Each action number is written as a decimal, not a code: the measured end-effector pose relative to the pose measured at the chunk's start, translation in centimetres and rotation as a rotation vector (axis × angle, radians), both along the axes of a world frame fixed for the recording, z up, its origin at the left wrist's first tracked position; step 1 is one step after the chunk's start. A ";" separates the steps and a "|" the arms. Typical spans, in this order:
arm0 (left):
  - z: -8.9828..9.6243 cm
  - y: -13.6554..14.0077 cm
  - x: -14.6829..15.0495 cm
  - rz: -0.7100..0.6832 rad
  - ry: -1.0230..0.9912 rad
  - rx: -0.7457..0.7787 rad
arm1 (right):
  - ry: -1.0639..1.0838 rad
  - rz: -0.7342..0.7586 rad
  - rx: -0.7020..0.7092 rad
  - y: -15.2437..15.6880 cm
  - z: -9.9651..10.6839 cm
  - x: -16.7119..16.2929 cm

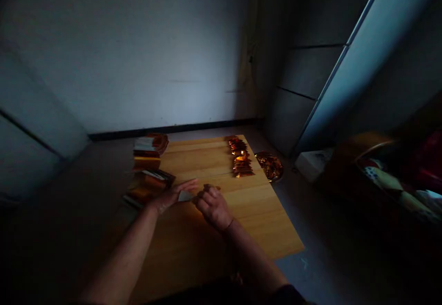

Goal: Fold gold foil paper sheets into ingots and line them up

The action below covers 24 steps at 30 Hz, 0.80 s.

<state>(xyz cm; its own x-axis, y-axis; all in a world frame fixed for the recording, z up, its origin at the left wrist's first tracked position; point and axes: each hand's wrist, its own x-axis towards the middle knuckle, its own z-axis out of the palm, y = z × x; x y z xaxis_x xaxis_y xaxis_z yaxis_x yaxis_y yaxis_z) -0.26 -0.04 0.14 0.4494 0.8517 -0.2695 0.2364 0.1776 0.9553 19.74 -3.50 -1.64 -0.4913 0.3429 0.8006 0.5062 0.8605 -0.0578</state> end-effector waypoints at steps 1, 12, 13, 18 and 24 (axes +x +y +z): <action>0.1 -0.1 -0.2 -0.042 -0.010 0.009 | -0.030 -0.009 0.005 0.1 0.3 0.0; -3.2 -2.8 1.9 0.298 0.351 0.823 | 0.049 -0.456 -0.343 1.5 -2.4 1.4; -3.7 -3.1 2.1 0.255 0.397 0.908 | 0.053 -0.428 -0.412 1.5 -3.0 1.5; -5.7 -4.1 3.2 0.098 0.530 0.882 | -0.106 -0.275 -0.715 1.7 -4.6 2.7; -5.3 -2.9 4.0 0.172 0.551 0.597 | -0.031 -0.257 -0.962 2.0 -3.3 3.3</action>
<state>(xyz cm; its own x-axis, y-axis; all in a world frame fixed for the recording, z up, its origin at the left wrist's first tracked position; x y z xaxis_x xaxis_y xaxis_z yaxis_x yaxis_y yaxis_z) 3.75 -2.96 -5.11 0.2353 0.9661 0.1064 0.7138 -0.2461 0.6557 23.03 -1.53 -4.96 -0.3273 0.9380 0.1139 0.6836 0.3183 -0.6568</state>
